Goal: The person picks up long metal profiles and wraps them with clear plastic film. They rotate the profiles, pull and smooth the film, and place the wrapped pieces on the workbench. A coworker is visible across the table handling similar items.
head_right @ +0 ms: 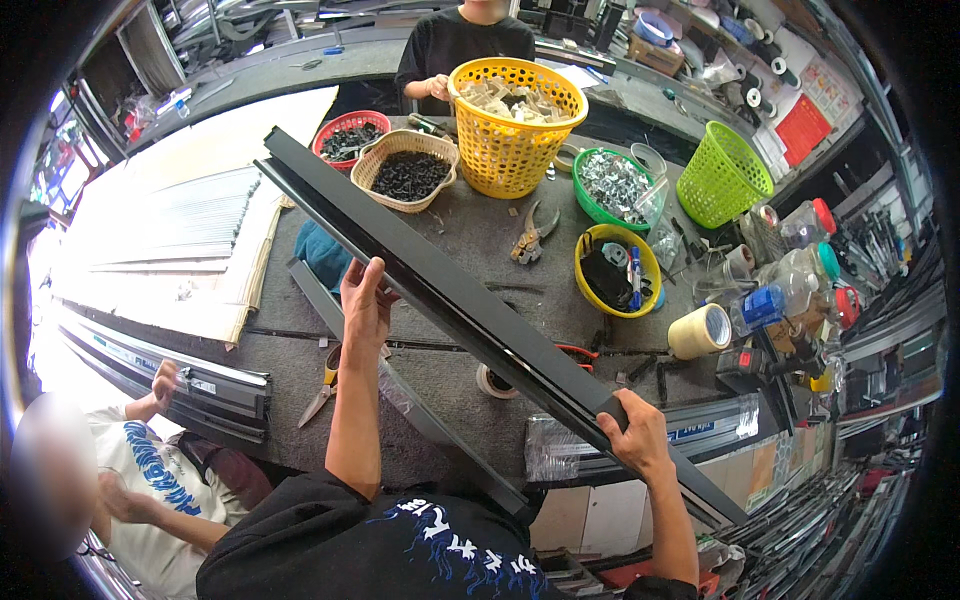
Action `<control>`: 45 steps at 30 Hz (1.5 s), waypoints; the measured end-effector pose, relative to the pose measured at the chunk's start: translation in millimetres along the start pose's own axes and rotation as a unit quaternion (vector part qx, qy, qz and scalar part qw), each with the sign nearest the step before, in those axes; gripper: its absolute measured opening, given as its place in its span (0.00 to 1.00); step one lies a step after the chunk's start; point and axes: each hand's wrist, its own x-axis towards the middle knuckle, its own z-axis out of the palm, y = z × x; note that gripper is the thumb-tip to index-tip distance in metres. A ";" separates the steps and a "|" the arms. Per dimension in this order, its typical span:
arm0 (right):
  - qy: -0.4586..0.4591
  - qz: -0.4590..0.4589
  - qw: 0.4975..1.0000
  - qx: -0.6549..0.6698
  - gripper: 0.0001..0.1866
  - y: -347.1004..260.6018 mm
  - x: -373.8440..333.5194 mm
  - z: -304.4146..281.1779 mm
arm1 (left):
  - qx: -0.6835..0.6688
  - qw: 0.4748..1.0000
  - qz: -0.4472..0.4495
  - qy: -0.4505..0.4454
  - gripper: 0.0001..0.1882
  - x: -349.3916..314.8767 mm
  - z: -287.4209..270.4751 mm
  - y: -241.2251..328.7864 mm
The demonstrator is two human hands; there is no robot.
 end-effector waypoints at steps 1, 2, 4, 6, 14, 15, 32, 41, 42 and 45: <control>0.007 -0.009 1.000 -0.006 0.23 -0.4 -0.4 -0.8 | 0.006 1.000 -0.003 0.007 0.20 -0.2 0.6 0.4; 0.013 -0.011 1.000 -0.014 0.22 -0.6 -1.0 -1.5 | 0.013 1.000 -0.005 0.014 0.20 -0.7 1.1 1.0; 0.020 -0.010 1.000 -0.018 0.23 -0.3 -2.5 -2.6 | 0.011 1.000 -0.005 0.019 0.19 -1.7 3.3 2.2; 0.020 0.003 1.000 -0.016 0.23 0.8 -4.7 -3.1 | 0.007 1.000 -0.006 0.018 0.18 -2.2 5.7 3.4; 0.037 -0.009 0.999 -0.015 0.27 11.7 -15.0 0.3 | 0.011 0.999 -0.020 0.040 0.15 -0.9 7.9 2.9; 0.034 -0.005 0.999 -0.016 0.27 12.6 -15.8 0.4 | 0.007 1.000 -0.008 0.027 0.16 -0.9 7.8 2.8; 0.031 -0.054 0.996 -0.069 0.28 37.3 -24.7 25.8 | 0.088 0.993 -0.010 0.074 0.17 -3.4 19.5 11.7; 0.021 -0.050 0.996 -0.064 0.25 28.8 -25.9 20.1 | 0.102 0.992 0.008 0.079 0.20 -0.8 23.3 11.1; 0.023 -0.051 0.996 -0.063 0.25 28.2 -25.9 19.7 | 0.103 0.992 0.016 0.067 0.21 -0.9 23.1 11.4; 0.024 -0.049 0.996 -0.069 0.25 26.4 -26.2 18.9 | 0.119 0.991 0.014 0.057 0.22 -2.0 22.7 13.9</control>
